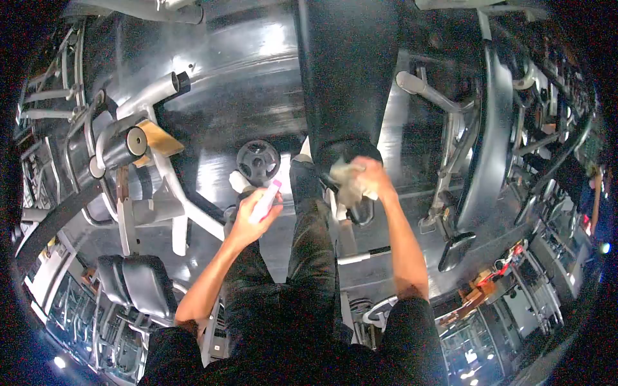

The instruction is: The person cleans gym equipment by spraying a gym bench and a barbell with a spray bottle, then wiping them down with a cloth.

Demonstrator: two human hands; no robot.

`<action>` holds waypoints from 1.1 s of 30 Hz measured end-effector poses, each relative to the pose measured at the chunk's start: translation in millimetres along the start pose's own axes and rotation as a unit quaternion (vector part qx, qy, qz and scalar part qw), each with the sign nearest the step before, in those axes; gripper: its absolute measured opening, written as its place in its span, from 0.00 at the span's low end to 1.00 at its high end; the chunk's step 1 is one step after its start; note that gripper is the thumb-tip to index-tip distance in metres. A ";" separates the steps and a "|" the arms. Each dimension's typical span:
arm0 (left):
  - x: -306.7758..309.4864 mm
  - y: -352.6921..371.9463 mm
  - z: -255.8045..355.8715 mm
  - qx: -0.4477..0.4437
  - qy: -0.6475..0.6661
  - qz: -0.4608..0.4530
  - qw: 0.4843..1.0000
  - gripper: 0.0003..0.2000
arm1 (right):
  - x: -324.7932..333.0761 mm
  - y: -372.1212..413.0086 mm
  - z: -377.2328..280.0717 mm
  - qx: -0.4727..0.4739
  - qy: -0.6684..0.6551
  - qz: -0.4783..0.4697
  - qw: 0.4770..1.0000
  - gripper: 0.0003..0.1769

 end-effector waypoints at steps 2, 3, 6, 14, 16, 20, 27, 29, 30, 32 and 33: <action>-2.2 9.7 -6.6 0.029 -0.023 0.006 0.999 0.12 | 16.2 -10.4 -12.1 0.022 0.048 0.198 0.979 0.18; -6.5 11.9 -9.1 0.032 -0.022 0.010 0.999 0.12 | 18.3 -15.4 -11.4 0.057 0.078 0.287 0.953 0.19; -23.7 15.7 -16.0 0.042 -0.023 0.014 0.999 0.12 | -12.5 -23.0 10.9 0.078 0.229 0.269 0.932 0.21; -68.0 13.8 -23.2 0.062 0.057 0.037 0.996 0.08 | -49.1 64.2 5.8 0.041 0.184 0.297 0.936 0.25; -67.9 16.2 -21.7 0.073 0.048 0.034 0.996 0.08 | -55.6 78.4 3.6 0.030 0.183 0.311 0.932 0.26; -63.5 30.6 -35.8 0.049 0.039 0.049 0.997 0.09 | -61.5 87.0 5.0 0.036 0.184 0.330 0.925 0.28; -65.8 70.4 -55.0 0.019 0.032 0.069 0.997 0.10 | -61.8 92.5 6.9 0.119 0.151 0.377 0.906 0.26; -69.1 85.3 -53.0 -0.025 0.025 0.073 0.997 0.10 | -61.4 95.2 6.6 0.176 0.127 0.411 0.886 0.25; -70.6 93.1 -53.6 -0.034 0.026 0.081 0.996 0.09 | -60.9 96.6 5.5 0.189 0.137 0.420 0.877 0.24; -71.0 108.7 -55.5 -0.025 0.034 0.082 0.996 0.09 | -61.9 95.3 7.5 0.207 0.127 0.427 0.871 0.25; -72.4 115.9 -57.5 -0.016 0.045 0.081 0.996 0.09 | -61.1 95.1 7.2 0.212 0.131 0.429 0.868 0.25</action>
Point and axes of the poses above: each hand's wrist, its own y-axis away from the middle knuckle, its own x-axis out of the back of the hand, z = x × y, the point moved 4 cm from there along -y, towards the middle knuckle, and after that the axes turned 2 degrees about -y, right-handed, at the moved point
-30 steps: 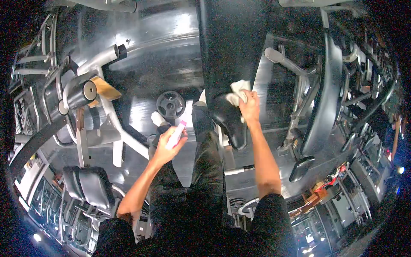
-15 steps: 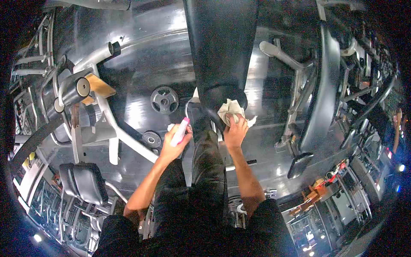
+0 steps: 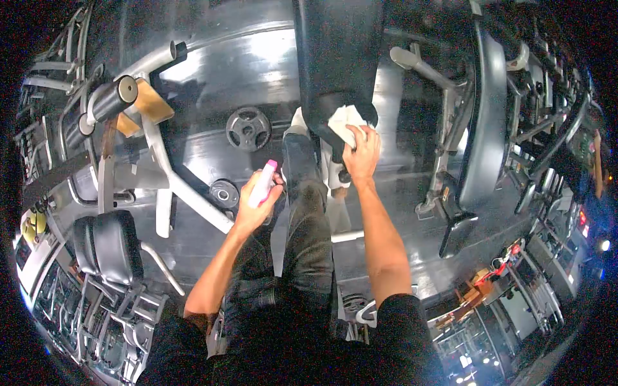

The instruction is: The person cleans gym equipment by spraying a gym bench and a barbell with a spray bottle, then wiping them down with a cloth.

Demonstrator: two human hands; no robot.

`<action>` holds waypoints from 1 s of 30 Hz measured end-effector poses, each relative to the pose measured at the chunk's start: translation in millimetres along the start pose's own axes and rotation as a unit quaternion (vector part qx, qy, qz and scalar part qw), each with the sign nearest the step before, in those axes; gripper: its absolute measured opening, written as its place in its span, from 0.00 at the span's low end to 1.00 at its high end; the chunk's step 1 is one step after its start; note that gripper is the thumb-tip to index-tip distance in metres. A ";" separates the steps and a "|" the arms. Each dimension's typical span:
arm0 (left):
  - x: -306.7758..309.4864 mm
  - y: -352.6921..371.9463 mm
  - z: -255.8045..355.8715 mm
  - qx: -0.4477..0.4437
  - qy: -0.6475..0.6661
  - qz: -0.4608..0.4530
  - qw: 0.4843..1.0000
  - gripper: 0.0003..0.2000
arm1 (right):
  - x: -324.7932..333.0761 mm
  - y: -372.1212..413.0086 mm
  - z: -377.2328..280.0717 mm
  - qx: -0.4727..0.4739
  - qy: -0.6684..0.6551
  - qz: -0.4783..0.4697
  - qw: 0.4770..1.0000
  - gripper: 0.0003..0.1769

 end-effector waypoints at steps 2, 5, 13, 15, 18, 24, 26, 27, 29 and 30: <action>0.7 14.2 -3.9 0.006 0.010 0.010 1.000 0.10 | -0.9 0.9 0.5 -0.011 -0.008 -0.003 1.000 0.25; 0.1 25.6 -5.9 0.008 -0.003 0.033 0.999 0.10 | -2.7 -0.8 3.2 -0.005 -0.011 -0.002 1.000 0.25; -21.0 28.4 3.3 0.001 -0.036 0.017 0.999 0.10 | -7.1 -1.7 6.2 -0.013 -0.017 -0.008 1.000 0.25; -27.3 27.7 2.5 0.012 -0.039 0.012 0.999 0.10 | -7.9 -1.7 7.4 -0.021 -0.019 -0.014 1.000 0.25; -34.7 24.7 10.4 0.002 -0.037 0.013 0.999 0.09 | -8.0 -2.7 6.5 -0.022 -0.024 -0.019 0.999 0.25; -45.6 16.8 -3.7 0.032 -0.016 -0.006 0.999 0.10 | -6.8 -4.8 4.2 -0.026 0.001 -0.032 0.999 0.23; -50.8 10.2 -9.3 0.053 0.015 0.004 0.998 0.11 | -6.5 -5.7 4.3 -0.022 -0.011 -0.032 0.999 0.23; -54.3 6.2 -6.4 0.055 0.029 0.012 0.998 0.11 | -6.8 -5.6 4.4 -0.022 -0.004 -0.031 0.999 0.23; -58.8 -2.2 -10.6 0.051 0.021 0.011 0.998 0.11 | -8.1 -5.7 4.8 -0.039 -0.005 -0.043 0.998 0.23; -61.3 -5.7 -10.4 0.048 0.011 0.014 0.999 0.10 | -8.9 -4.9 5.4 -0.038 -0.002 -0.039 0.998 0.23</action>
Point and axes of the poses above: each hand's wrist, its own y-axis away from the middle knuckle, its own x-axis out of the back of the hand, z = x × y, the point moved 4 cm from there along -y, towards the middle knuckle, and after that the axes turned 2 degrees about -y, right-handed, at the moved point
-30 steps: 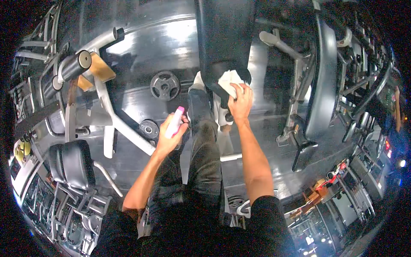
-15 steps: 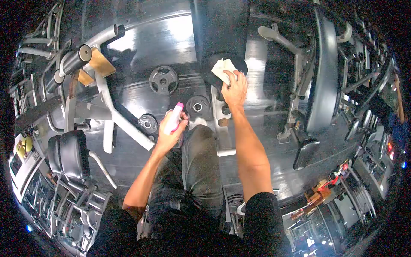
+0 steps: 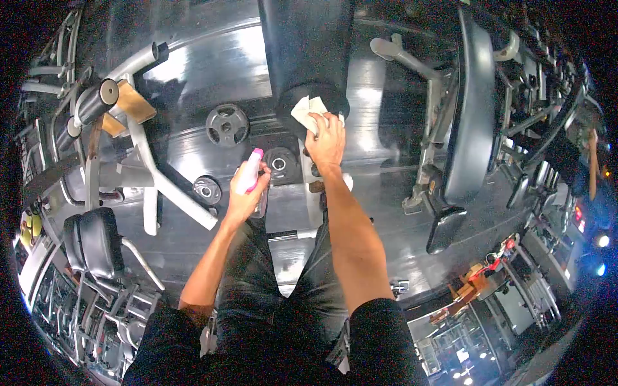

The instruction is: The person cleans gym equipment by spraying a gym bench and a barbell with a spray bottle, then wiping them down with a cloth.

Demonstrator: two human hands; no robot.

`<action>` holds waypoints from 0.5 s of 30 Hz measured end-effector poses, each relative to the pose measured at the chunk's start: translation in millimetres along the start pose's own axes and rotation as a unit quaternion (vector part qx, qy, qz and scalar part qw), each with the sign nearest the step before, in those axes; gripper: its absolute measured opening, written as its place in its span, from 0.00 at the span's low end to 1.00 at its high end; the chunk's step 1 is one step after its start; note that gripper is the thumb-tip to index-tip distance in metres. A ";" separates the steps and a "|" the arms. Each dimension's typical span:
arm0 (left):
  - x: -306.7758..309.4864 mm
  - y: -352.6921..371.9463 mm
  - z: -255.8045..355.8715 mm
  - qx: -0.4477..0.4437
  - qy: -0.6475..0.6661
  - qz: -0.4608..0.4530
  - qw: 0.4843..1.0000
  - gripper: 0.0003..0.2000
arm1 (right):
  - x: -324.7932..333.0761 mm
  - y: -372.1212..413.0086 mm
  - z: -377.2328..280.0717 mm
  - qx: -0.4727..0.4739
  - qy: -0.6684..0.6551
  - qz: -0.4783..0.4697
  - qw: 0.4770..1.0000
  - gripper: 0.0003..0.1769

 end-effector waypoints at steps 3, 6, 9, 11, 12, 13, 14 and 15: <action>-6.3 -12.2 7.0 -0.021 0.001 0.024 0.999 0.10 | -1.5 -1.7 2.6 -0.018 -0.009 -0.031 0.999 0.24; -15.7 -20.8 10.1 -0.020 -0.005 0.069 0.997 0.10 | -1.8 -2.0 3.4 -0.031 -0.011 -0.059 0.998 0.25; -25.2 -23.0 -2.4 0.063 0.083 0.093 0.990 0.10 | -2.4 -2.3 2.8 -0.011 -0.004 -0.064 0.998 0.24; -30.5 -19.1 -7.7 0.048 0.045 0.160 0.985 0.10 | -3.8 -1.7 2.9 -0.002 -0.015 -0.055 0.998 0.24; -33.7 -16.6 -8.9 0.048 0.054 0.183 0.980 0.10 | -3.2 -3.0 1.3 0.005 -0.013 -0.071 0.997 0.24; -37.6 -11.6 -11.5 0.070 0.068 0.204 0.974 0.10 | -3.4 -2.0 1.0 0.004 -0.018 -0.082 0.996 0.24; -43.3 -7.8 -15.2 0.094 0.082 0.222 0.967 0.10 | -5.4 -1.5 2.1 0.001 -0.023 -0.094 0.995 0.24; -50.8 -4.6 -15.5 0.118 0.075 0.226 0.964 0.15 | -5.7 -0.9 3.7 0.009 -0.021 -0.101 0.995 0.25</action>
Point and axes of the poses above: each hand's wrist, its own y-axis away from the middle knuckle, its own x-axis out of the back of the hand, z = x × y, the point moved 4 cm from there along -y, towards the middle knuckle, and after that the axes turned 2 degrees about -y, right-handed, at the moved point
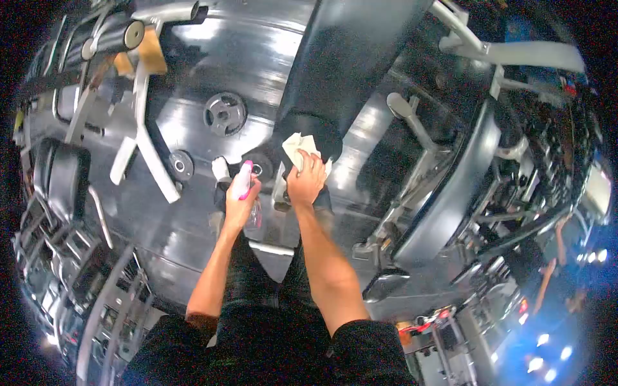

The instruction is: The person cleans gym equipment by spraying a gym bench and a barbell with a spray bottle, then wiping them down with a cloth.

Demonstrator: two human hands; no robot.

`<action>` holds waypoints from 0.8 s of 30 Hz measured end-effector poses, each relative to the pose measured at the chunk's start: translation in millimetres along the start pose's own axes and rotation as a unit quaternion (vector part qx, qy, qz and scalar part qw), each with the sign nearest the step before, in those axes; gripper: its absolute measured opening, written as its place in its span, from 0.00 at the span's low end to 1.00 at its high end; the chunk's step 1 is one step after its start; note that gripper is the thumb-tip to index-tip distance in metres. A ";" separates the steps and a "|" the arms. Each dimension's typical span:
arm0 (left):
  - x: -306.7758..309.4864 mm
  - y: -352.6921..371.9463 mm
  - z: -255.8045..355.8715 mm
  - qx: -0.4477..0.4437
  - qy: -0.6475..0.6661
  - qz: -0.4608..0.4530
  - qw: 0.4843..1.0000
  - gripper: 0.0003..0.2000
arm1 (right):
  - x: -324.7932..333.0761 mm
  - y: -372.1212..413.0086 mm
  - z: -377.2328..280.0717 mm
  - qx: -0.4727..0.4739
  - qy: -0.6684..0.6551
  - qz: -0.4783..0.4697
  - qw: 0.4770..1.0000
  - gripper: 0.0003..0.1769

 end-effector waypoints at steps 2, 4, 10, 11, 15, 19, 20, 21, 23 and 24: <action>-18.0 10.2 -23.7 0.005 0.039 0.027 0.999 0.15 | -0.6 -0.4 1.1 0.003 -0.004 -0.013 1.000 0.26; -38.0 20.8 -32.8 0.066 0.118 0.057 0.989 0.15 | 0.8 -0.6 -0.1 -0.002 -0.007 -0.012 1.000 0.26; -73.0 41.5 -38.8 0.051 0.179 0.094 0.978 0.11 | -10.8 -38.2 22.9 -0.053 -0.102 -0.043 0.992 0.21; -75.6 42.1 -41.0 0.052 0.175 0.091 0.979 0.11 | -13.3 -58.2 23.4 -0.073 -0.148 -0.044 0.985 0.21; -71.7 37.8 -50.4 0.041 0.160 0.107 0.980 0.10 | -44.2 -125.9 -4.4 0.140 -0.168 -0.085 0.972 0.21; -60.4 36.3 -55.8 0.042 0.144 0.105 0.983 0.10 | -96.6 -139.2 1.2 0.238 0.070 -0.287 0.925 0.19; -57.0 35.9 -55.4 0.057 0.141 0.092 0.984 0.10 | -99.4 -133.6 4.1 0.244 0.077 -0.294 0.921 0.19; -53.2 36.1 -55.8 0.056 0.142 0.094 0.984 0.10 | -99.1 -127.6 6.5 0.249 0.084 -0.301 0.917 0.19; -47.1 39.0 -55.8 0.049 0.147 0.094 0.983 0.10 | -75.4 -114.5 -0.7 0.284 0.084 -0.340 0.892 0.20; -44.9 40.0 -57.3 0.048 0.149 0.091 0.984 0.10 | -57.8 -102.3 2.4 0.337 0.035 -0.360 0.869 0.22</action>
Point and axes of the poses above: each hand's wrist, its own y-axis away from the middle knuckle, its own x-axis out of the back of the hand, z = x × y, the point moved 4 cm from there along -y, towards the middle knuckle, and after that the axes turned 2 degrees about -y, right-handed, at the moved point
